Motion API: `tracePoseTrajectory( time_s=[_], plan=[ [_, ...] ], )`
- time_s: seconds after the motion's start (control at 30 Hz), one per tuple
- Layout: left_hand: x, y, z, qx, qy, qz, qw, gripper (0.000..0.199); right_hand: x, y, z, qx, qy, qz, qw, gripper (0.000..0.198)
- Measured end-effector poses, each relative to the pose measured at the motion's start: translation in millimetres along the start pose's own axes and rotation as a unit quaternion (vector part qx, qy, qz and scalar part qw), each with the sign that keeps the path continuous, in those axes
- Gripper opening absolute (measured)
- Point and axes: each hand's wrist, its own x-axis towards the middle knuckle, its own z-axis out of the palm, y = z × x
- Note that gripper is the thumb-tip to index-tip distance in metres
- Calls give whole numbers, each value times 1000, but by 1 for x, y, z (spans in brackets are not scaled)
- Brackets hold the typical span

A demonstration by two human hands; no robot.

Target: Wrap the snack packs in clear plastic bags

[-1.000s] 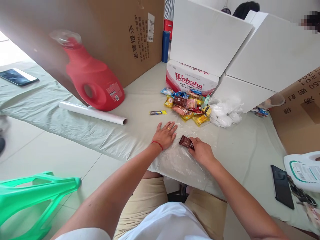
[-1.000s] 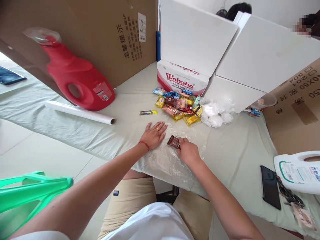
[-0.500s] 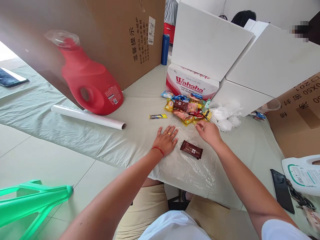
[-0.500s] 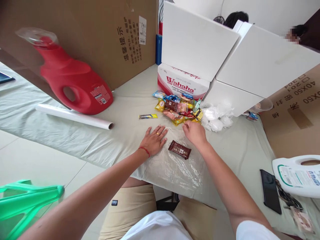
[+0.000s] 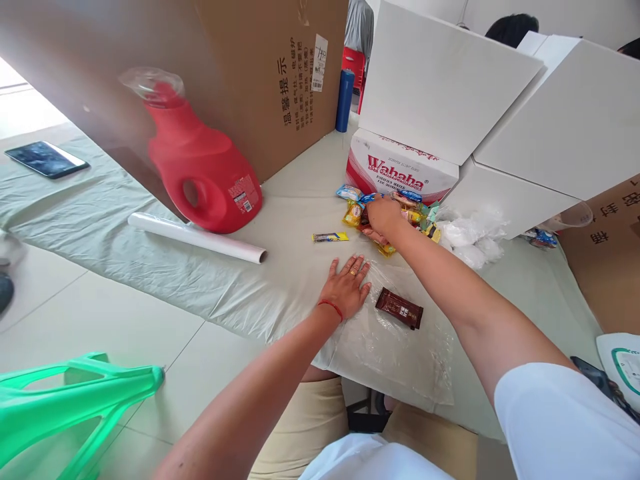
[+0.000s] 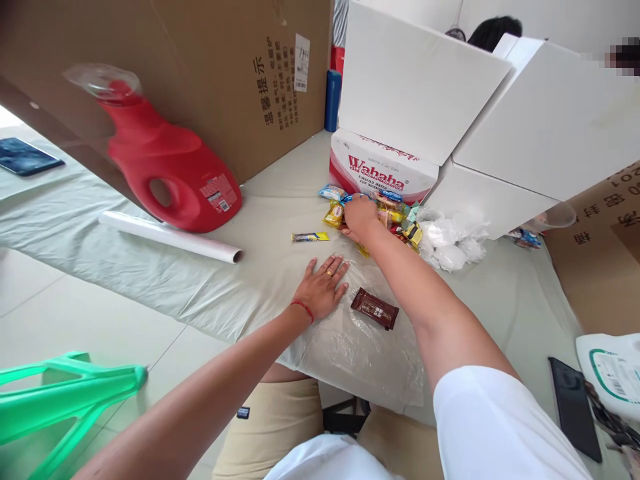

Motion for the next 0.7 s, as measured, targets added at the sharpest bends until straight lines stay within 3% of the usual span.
tracePoseTrajectory(
  time_s=[0.17, 0.3, 0.47, 0.57, 0.7],
  plan=[
    [-2, 1, -6, 7, 10, -2, 1000, 60, -7, 2, -1, 6, 5, -13, 1000, 40],
    [-2, 2, -6, 4, 20, -15, 1000, 60, -22, 11, -13, 9, 46, 7, 999, 40],
    [0, 3, 0, -2, 17, -31, 999, 59, -95, 38, -30, 136, 159, 79, 975, 40],
    [0, 2, 1, -5, 23, -28, 999, 60, -165, 48, -21, 279, 49, 9, 959, 41],
    [0, 1, 2, -3, 28, -26, 999, 59, -236, 38, 14, 310, -19, 11, 951, 44]
  ],
)
